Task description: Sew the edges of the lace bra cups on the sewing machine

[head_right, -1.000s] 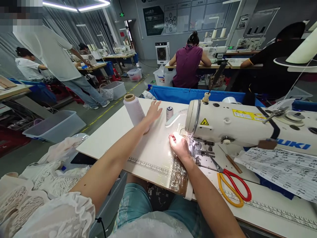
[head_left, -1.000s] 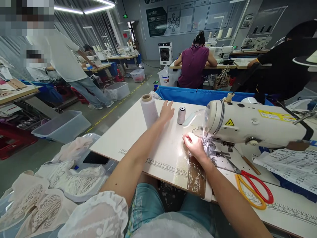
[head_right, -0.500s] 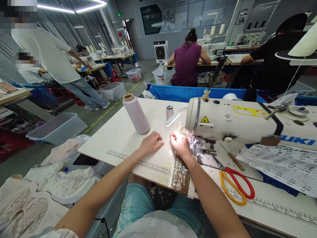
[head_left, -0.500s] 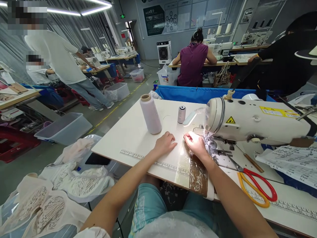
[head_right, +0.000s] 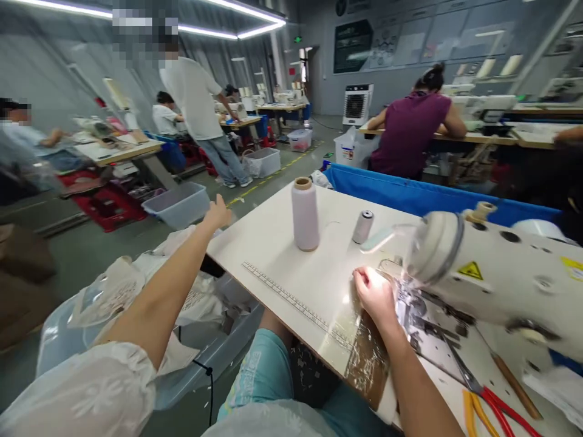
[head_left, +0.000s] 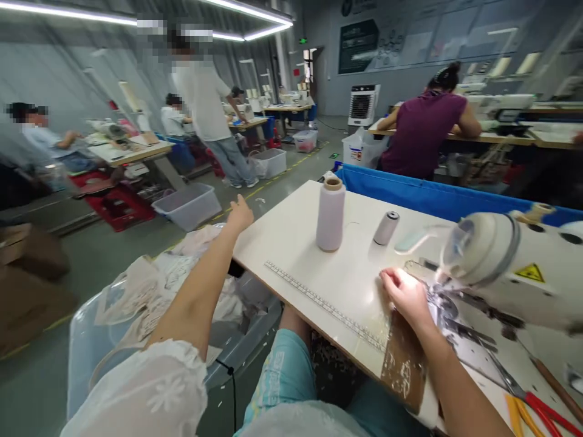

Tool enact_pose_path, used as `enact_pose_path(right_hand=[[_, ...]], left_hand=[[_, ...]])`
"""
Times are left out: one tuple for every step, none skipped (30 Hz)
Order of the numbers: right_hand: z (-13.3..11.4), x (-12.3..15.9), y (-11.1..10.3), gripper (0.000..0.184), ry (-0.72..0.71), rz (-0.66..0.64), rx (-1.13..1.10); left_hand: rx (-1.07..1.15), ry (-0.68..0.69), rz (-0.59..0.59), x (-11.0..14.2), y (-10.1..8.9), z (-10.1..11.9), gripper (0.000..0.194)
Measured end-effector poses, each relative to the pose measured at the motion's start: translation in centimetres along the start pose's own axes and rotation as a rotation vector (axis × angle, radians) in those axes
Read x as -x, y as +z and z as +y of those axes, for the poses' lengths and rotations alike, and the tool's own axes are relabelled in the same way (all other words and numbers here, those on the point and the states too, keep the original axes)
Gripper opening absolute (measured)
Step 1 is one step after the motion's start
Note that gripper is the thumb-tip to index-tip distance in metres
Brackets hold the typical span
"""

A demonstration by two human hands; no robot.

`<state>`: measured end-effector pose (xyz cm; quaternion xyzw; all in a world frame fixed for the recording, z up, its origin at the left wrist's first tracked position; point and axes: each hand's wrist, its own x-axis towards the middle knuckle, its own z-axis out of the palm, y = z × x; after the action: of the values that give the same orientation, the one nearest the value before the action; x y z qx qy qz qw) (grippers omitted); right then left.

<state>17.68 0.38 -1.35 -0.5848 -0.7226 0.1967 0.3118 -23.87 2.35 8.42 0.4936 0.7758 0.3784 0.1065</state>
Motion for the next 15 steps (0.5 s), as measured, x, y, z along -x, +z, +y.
enact_pose_path(right_hand=[[0.1, -0.1, 0.0, 0.029, 0.013, -0.024, 0.016], [0.2, -0.2, -0.1, 0.030, 0.022, -0.046, 0.036], [0.2, -0.3, -0.1, 0.030, 0.030, -0.063, 0.057], [0.1, -0.4, 0.0, 0.030, 0.027, -0.081, 0.077], [-0.1, -0.4, 0.0, 0.029, 0.018, -0.102, 0.088], [-0.4, -0.3, 0.2, 0.028, 0.003, -0.128, 0.089], [-0.8, -0.2, 0.3, 0.027, -0.016, -0.161, 0.079], [-1.3, 0.0, 0.4, 0.027, -0.037, -0.200, 0.061], [-1.7, 0.1, 0.5, 0.027, -0.058, -0.242, 0.040], [-2.1, 0.3, 0.6, 0.027, -0.077, -0.284, 0.019], [-2.3, 0.5, 0.7, 0.027, -0.094, -0.322, 0.004], [-2.5, 0.6, 0.7, 0.027, -0.106, -0.351, -0.001], [-2.6, 0.6, 0.6, 0.027, -0.112, -0.368, 0.001], [-2.6, 0.7, 0.5, 0.027, -0.114, -0.374, 0.007], [-2.6, 0.7, 0.4, 0.026, -0.112, -0.370, 0.017]], left_hand=[[-0.064, -0.005, 0.029, 0.1, -0.6, -0.3, 0.015], [-0.094, -0.004, 0.040, 0.8, -0.8, -0.5, 0.017], [-0.120, 0.003, 0.040, 2.0, -0.6, -0.6, 0.020], [-0.139, 0.016, 0.038, 3.6, 0.0, -0.6, 0.022], [-0.146, 0.042, 0.022, 5.5, 0.9, -0.4, 0.020], [-0.143, 0.071, -0.004, 7.7, 2.0, -0.2, 0.016], [-0.120, 0.140, -0.073, 10.0, 3.5, 0.3, 0.010], [-0.060, 0.323, -0.210, 12.2, 5.0, 0.8, 0.010], [-0.014, 0.518, -0.343, 14.3, 6.8, 1.6, 0.019], [-0.009, 0.677, -0.435, 16.0, 8.5, 2.4, 0.027], [-0.044, 0.782, -0.481, 17.4, 10.2, 3.3, 0.033], [-0.102, 0.853, -0.507, 18.3, 11.7, 4.2, 0.035], [-0.166, 0.919, -0.524, 19.0, 12.9, 5.1, 0.035], [-0.234, 0.959, -0.527, 19.3, 13.9, 5.9, 0.033], [-0.298, 0.967, -0.517, 19.4, 14.6, 6.5, 0.030]])
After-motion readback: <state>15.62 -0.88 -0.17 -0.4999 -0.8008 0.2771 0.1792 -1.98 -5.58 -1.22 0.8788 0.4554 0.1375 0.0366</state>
